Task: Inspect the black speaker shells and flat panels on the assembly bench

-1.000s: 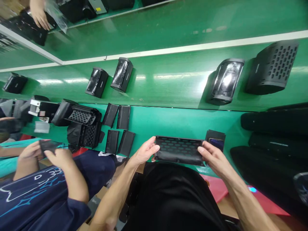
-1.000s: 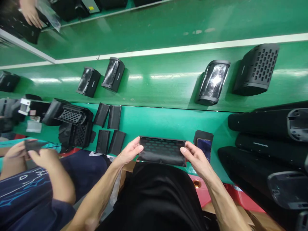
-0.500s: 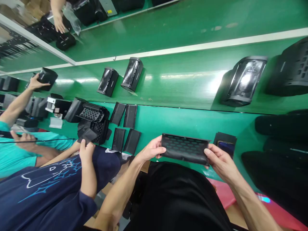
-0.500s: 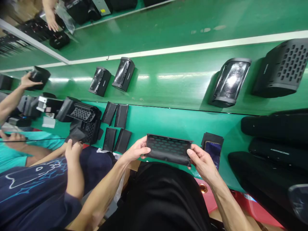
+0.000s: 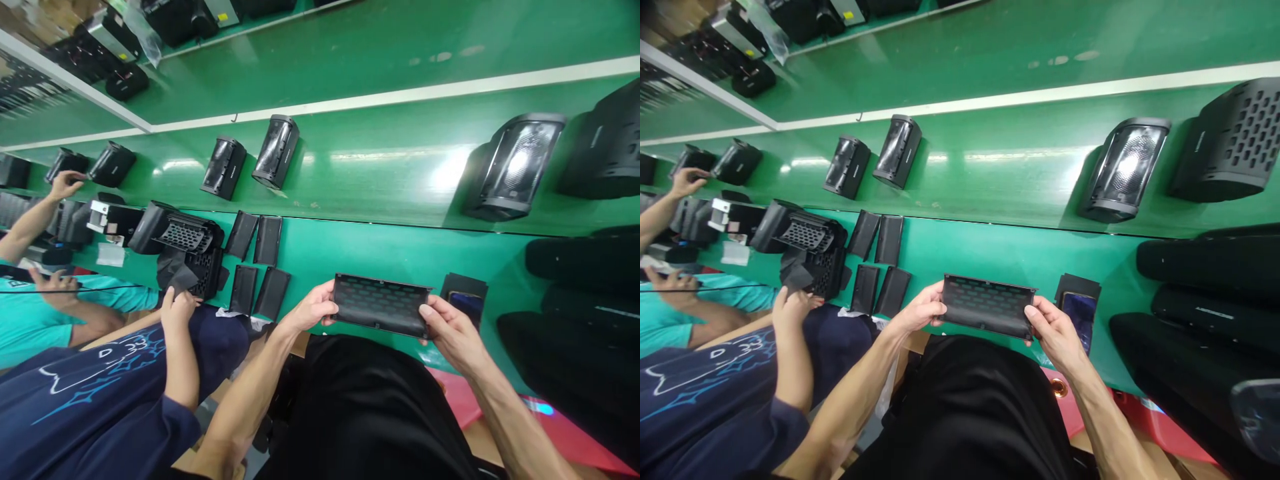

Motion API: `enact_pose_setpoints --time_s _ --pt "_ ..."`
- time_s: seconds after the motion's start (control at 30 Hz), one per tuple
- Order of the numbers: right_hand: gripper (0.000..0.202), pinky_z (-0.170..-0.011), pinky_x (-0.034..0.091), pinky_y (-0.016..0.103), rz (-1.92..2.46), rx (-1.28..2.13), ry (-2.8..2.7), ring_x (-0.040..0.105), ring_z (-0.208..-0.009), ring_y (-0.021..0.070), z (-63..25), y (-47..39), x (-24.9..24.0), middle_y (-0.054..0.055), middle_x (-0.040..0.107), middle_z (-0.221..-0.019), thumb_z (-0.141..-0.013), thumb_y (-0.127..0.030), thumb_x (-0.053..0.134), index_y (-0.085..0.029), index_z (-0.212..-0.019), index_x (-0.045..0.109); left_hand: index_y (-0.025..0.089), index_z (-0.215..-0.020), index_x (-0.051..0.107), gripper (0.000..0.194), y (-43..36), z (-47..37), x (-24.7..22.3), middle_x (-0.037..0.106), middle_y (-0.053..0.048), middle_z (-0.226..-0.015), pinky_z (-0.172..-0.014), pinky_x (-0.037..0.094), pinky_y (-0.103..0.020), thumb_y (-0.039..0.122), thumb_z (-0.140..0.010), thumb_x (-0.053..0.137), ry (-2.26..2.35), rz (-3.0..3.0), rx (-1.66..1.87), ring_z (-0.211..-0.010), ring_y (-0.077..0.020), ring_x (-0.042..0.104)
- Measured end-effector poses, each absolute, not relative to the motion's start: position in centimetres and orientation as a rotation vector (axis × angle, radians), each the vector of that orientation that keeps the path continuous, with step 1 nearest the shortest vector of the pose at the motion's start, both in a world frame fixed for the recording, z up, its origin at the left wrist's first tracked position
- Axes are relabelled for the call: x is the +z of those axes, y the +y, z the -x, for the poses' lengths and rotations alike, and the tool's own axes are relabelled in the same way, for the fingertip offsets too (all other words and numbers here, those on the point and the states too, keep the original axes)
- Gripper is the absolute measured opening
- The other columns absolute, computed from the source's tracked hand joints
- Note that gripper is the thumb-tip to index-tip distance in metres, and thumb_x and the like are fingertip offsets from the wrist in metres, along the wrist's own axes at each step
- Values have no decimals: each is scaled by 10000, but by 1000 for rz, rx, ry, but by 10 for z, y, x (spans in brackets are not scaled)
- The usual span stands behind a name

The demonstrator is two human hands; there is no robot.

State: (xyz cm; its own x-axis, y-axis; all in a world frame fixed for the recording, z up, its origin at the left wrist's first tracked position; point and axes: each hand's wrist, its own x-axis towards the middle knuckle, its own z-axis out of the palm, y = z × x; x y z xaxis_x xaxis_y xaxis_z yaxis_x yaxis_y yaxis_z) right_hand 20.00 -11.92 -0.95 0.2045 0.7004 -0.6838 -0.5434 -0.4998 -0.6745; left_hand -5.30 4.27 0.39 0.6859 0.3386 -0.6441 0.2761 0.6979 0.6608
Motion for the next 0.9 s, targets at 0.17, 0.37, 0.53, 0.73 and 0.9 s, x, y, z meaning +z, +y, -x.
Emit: enact_pose_setpoints --time_s 0.17,0.37,0.53,0.73,0.9 --pt "458 -421 435 266 1422 1525 -168 476 -443 127 -198 -119 -10 -43 568 -586 -764 -627 869 -232 -893 679 164 -1187 621 490 45 53 6 520 57 -751 -394 306 -162 344 -742 722 841 -785 57 -467 -31 380" --pt "412 -452 459 269 1390 1533 -197 489 -475 128 -199 -123 -12 -42 577 -630 -815 -596 847 -236 -908 672 162 -1205 619 495 43 57 0 541 50 -766 -409 329 -172 374 -775 743 825 -837 89 -477 -39 396" --pt "353 -472 479 264 1389 1506 -300 526 -534 138 -201 -127 -16 -25 631 -705 -854 -539 837 -235 -964 695 158 -1187 639 459 43 60 3 558 36 -774 -451 393 -184 393 -804 732 855 -1002 85 -520 -63 444" --pt "348 -465 473 263 1391 1513 -314 516 -514 134 -201 -125 -17 -28 636 -691 -863 -536 828 -235 -980 699 152 -1193 626 461 45 58 7 536 46 -747 -450 393 -196 397 -815 725 849 -1018 95 -518 -71 435" --pt "366 -445 467 260 1383 1497 -240 512 -511 128 -199 -122 -18 -28 622 -698 -835 -537 852 -230 -963 697 147 -1195 609 475 43 59 0 541 51 -735 -422 346 -190 405 -813 725 820 -950 112 -490 -60 425"
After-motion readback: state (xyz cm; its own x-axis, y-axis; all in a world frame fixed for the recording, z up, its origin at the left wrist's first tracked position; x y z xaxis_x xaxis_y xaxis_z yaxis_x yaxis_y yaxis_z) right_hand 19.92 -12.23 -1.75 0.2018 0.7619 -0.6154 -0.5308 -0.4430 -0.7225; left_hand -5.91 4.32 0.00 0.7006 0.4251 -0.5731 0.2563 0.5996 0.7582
